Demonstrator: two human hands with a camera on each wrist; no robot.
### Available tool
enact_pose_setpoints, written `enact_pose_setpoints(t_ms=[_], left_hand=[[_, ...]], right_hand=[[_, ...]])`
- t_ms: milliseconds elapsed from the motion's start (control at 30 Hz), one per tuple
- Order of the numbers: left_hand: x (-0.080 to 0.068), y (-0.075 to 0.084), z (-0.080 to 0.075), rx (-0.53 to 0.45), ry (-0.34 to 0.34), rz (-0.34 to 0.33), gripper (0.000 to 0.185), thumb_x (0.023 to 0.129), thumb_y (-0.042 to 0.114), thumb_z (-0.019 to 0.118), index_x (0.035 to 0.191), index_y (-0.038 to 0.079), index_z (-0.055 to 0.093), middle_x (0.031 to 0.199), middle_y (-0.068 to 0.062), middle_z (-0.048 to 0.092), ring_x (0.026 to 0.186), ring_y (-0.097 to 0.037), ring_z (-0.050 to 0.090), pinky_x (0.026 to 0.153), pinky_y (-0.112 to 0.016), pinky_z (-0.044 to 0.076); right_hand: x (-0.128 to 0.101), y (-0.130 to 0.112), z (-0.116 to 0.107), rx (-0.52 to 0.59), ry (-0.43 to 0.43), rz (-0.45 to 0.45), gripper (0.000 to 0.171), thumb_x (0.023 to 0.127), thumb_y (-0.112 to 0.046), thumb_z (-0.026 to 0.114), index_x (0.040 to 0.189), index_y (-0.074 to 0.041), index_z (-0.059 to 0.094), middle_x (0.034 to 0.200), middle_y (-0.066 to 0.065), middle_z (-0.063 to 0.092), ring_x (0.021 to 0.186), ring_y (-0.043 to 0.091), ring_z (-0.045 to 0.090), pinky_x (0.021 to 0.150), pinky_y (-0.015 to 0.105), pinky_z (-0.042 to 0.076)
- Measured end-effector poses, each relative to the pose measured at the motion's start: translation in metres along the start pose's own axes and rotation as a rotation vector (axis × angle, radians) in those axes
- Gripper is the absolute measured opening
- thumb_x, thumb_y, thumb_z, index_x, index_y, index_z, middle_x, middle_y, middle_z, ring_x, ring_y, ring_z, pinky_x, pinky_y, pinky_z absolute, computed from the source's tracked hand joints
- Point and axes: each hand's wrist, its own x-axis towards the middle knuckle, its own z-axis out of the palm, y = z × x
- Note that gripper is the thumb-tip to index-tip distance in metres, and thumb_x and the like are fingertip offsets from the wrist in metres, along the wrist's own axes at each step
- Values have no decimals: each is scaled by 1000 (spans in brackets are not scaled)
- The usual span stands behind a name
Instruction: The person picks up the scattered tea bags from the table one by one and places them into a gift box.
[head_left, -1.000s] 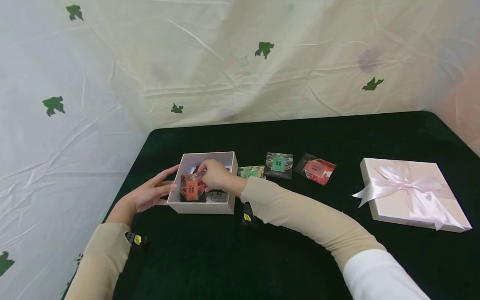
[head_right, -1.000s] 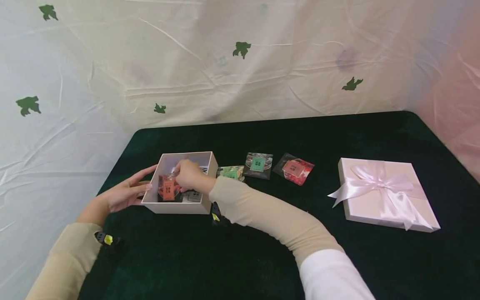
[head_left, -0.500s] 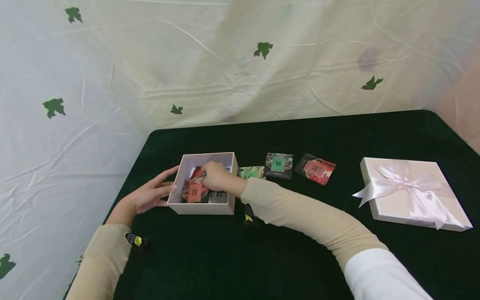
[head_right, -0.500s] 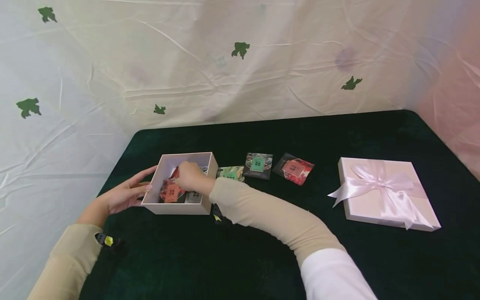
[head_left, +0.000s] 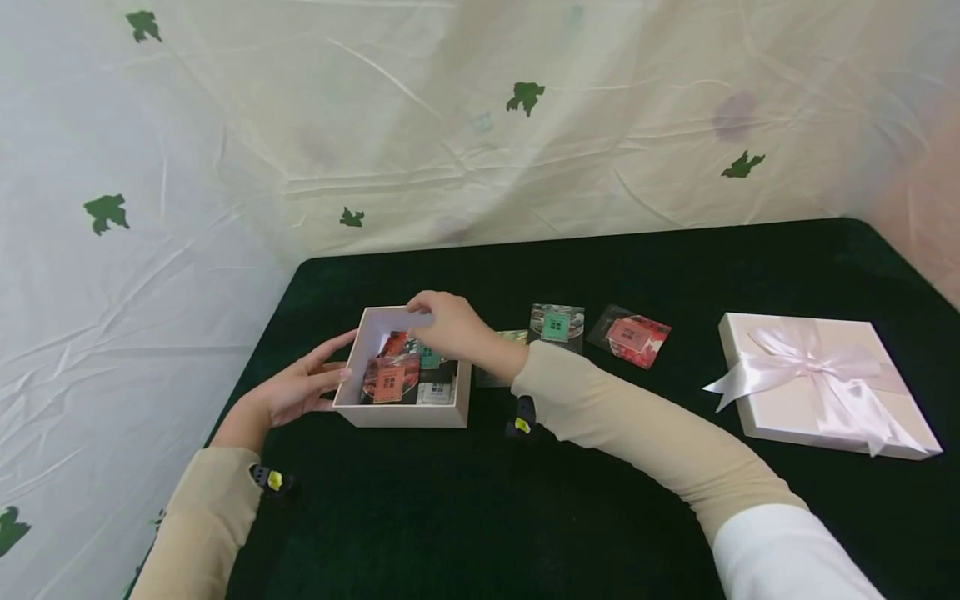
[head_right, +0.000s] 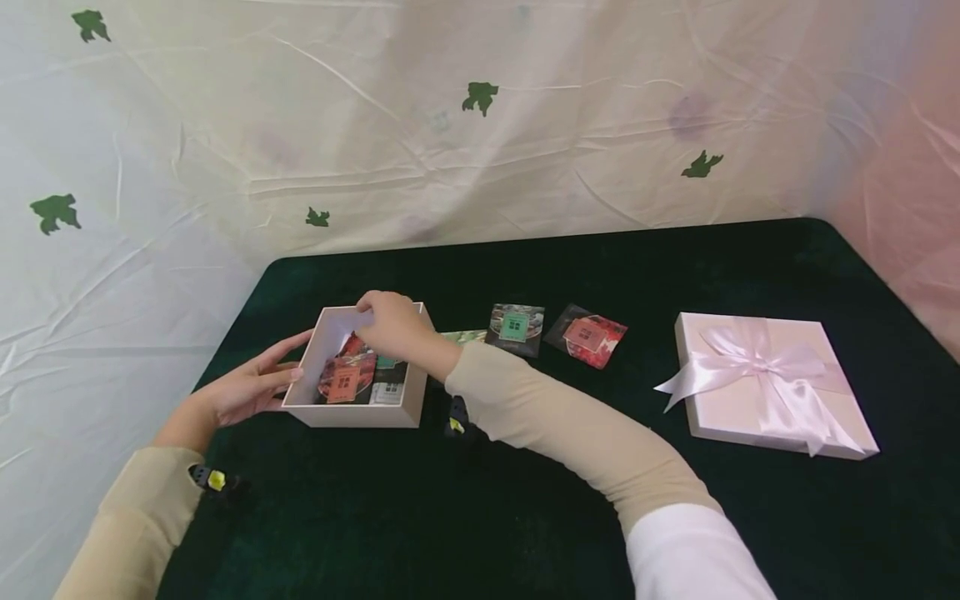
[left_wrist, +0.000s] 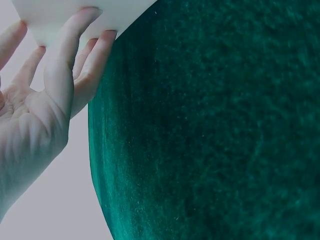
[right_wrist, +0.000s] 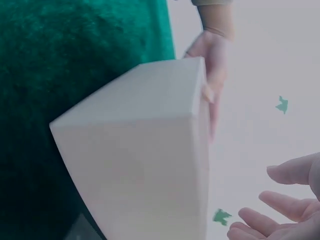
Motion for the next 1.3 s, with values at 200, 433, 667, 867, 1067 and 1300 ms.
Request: enact_pose_setpoints(t_ms=[200, 433, 667, 867, 1067, 1300], left_hand=[[0, 0, 0, -3, 2, -1, 69, 100, 28, 48, 153, 36, 4, 153, -24, 14, 129, -36, 37, 98, -51, 45], [3, 1, 1, 0, 11, -1, 70, 100, 28, 49, 153, 35, 4, 154, -24, 15, 128, -35, 38, 97, -49, 47], [4, 0, 2, 4, 20, -5, 70, 100, 28, 49, 153, 34, 4, 153, -24, 16, 128, -36, 38, 98, -50, 46], [3, -1, 2, -10, 14, -5, 70, 100, 28, 49, 153, 34, 4, 153, -23, 16, 128, -35, 38, 98, -50, 46], [1, -3, 1, -6, 14, 1, 70, 100, 28, 49, 153, 34, 3, 153, -23, 15, 127, -34, 39, 97, -50, 47], [1, -3, 0, -12, 4, 13, 69, 100, 27, 48, 153, 35, 4, 154, -23, 15, 127, -32, 39, 97, -49, 47]], right_hand=[[-10, 3, -25, 35, 79, 13, 35, 93, -15, 60, 127, -7, 57, 132, 10, 55, 125, 25, 49, 102, 40, 43], [-18, 22, -49, 51, 172, 32, 36, 92, -19, 62, 126, -7, 57, 131, 10, 56, 126, 26, 48, 105, 42, 40], [-35, 40, -72, 48, 225, 85, 38, 92, -19, 62, 127, -5, 55, 131, 14, 54, 126, 30, 46, 105, 46, 39], [-49, 63, -87, 58, 267, 148, 39, 92, -17, 61, 129, -4, 53, 133, 16, 52, 128, 32, 44, 105, 48, 38], [-55, 85, -96, 109, 290, 233, 39, 94, -18, 59, 129, -4, 52, 138, 17, 48, 132, 33, 39, 106, 50, 37], [-63, 105, -100, 110, 294, 294, 42, 94, -18, 58, 132, -3, 49, 140, 20, 45, 134, 36, 35, 107, 54, 34]])
